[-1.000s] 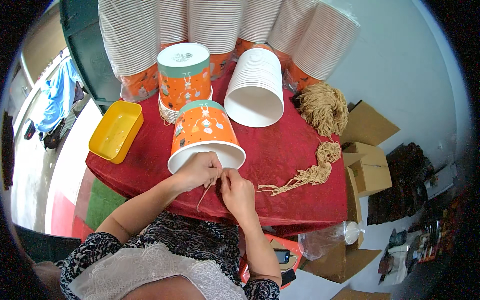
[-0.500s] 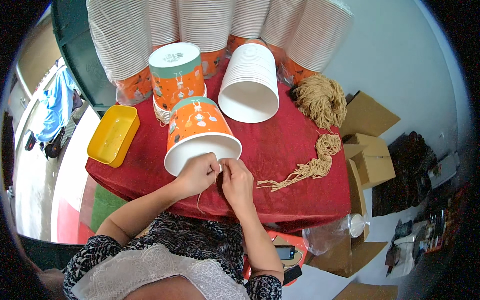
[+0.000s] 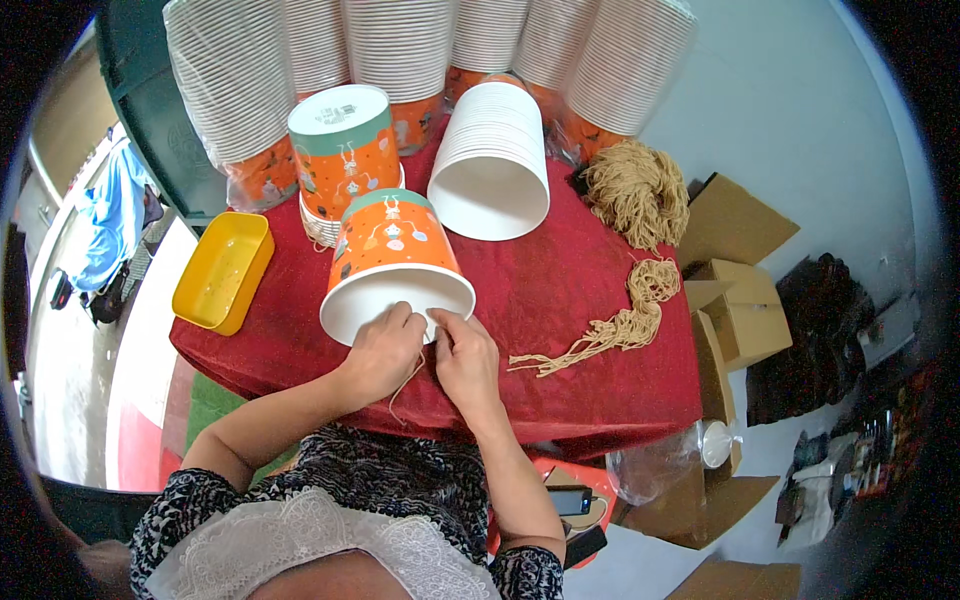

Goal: Thread string through pre-punched holes in decorative paper cups and stack them.

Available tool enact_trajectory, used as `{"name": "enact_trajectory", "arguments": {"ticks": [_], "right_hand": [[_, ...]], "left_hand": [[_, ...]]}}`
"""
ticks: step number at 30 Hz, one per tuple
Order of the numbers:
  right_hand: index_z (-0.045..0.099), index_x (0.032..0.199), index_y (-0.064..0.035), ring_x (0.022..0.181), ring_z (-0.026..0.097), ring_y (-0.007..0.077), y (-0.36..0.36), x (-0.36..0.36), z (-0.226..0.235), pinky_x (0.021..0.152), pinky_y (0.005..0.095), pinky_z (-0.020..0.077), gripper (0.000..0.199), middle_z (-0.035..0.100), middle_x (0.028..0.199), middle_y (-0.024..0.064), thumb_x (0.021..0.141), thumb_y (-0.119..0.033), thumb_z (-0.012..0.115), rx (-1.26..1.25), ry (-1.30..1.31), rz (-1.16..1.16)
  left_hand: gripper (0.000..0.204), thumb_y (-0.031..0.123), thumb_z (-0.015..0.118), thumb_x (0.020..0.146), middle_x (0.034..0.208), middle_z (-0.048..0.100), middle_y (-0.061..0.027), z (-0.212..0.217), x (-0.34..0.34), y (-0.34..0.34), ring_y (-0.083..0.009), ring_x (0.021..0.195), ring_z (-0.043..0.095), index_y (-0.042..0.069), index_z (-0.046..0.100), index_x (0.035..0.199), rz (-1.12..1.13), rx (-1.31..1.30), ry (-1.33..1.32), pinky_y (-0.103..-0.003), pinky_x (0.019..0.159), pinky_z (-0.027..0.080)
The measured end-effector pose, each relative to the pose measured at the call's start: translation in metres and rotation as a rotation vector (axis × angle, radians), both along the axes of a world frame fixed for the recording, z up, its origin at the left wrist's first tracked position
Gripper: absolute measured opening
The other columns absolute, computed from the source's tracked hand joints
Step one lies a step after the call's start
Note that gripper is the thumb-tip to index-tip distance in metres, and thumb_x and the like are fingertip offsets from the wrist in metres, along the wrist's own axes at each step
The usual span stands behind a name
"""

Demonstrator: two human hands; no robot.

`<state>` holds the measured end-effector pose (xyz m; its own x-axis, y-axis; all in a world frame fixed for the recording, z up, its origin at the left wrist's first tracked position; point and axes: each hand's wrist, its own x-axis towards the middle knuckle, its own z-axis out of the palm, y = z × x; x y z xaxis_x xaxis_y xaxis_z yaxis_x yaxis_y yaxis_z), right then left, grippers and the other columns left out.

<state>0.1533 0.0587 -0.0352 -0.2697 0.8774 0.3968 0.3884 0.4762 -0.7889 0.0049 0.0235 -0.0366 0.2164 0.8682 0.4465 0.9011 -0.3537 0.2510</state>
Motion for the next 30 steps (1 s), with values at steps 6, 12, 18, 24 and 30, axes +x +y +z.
{"name": "enact_trajectory", "arguments": {"ticks": [6, 12, 18, 24, 30], "right_hand": [[0.068, 0.115, -0.0056, 0.095, 0.066, 0.0378, 0.005, 0.001, -0.007, 0.081, 0.0433, 0.0530, 0.031, 0.068, 0.102, 0.0208, 0.087, 0.002, 0.058, 0.069, 0.007, 0.044], [0.066, 0.117, -0.0042, 0.098, 0.065, 0.0406, 0.011, 0.007, -0.007, 0.083, 0.0444, 0.0525, 0.030, 0.067, 0.104, 0.0237, 0.089, 0.001, 0.056, -0.001, 0.010, 0.141], [0.066, 0.115, -0.0022, 0.099, 0.065, 0.0414, 0.010, 0.011, 0.001, 0.084, 0.0450, 0.0521, 0.026, 0.066, 0.105, 0.0251, 0.091, -0.001, 0.056, -0.090, -0.006, 0.195], [0.065, 0.104, 0.0002, 0.093, 0.065, 0.0404, 0.008, 0.012, 0.007, 0.080, 0.0431, 0.0519, 0.015, 0.066, 0.098, 0.0234, 0.091, -0.003, 0.058, -0.117, -0.001, 0.230], [0.065, 0.096, 0.0019, 0.083, 0.066, 0.0291, 0.007, 0.011, 0.003, 0.074, 0.0367, 0.0513, 0.009, 0.067, 0.088, 0.0163, 0.091, -0.005, 0.061, -0.104, -0.020, 0.164]], "left_hand": [[0.021, 0.005, 0.060, 0.079, 0.083, 0.061, -0.0154, -0.005, -0.003, 0.002, -0.0325, 0.076, 0.064, -0.001, 0.051, 0.097, 0.012, 0.000, 0.025, -0.044, 0.063, 0.054], [0.017, 0.011, 0.059, 0.091, 0.083, 0.062, -0.0203, -0.008, -0.006, 0.003, -0.0389, 0.074, 0.064, -0.001, 0.048, 0.096, 0.011, -0.073, -0.073, -0.049, 0.064, 0.052], [0.020, 0.016, 0.060, 0.094, 0.083, 0.062, -0.0202, -0.009, -0.006, 0.004, -0.0389, 0.074, 0.064, 0.000, 0.049, 0.094, -0.005, -0.054, -0.096, -0.049, 0.064, 0.052], [0.019, 0.016, 0.062, 0.093, 0.082, 0.062, -0.0196, -0.004, -0.006, 0.002, -0.0381, 0.073, 0.065, 0.000, 0.050, 0.092, -0.008, -0.038, -0.095, -0.048, 0.062, 0.052], [0.015, 0.013, 0.062, 0.092, 0.086, 0.064, -0.0187, 0.004, -0.011, 0.004, -0.0404, 0.079, 0.064, 0.001, 0.053, 0.092, 0.002, -0.173, -0.241, -0.049, 0.068, 0.050]]}}
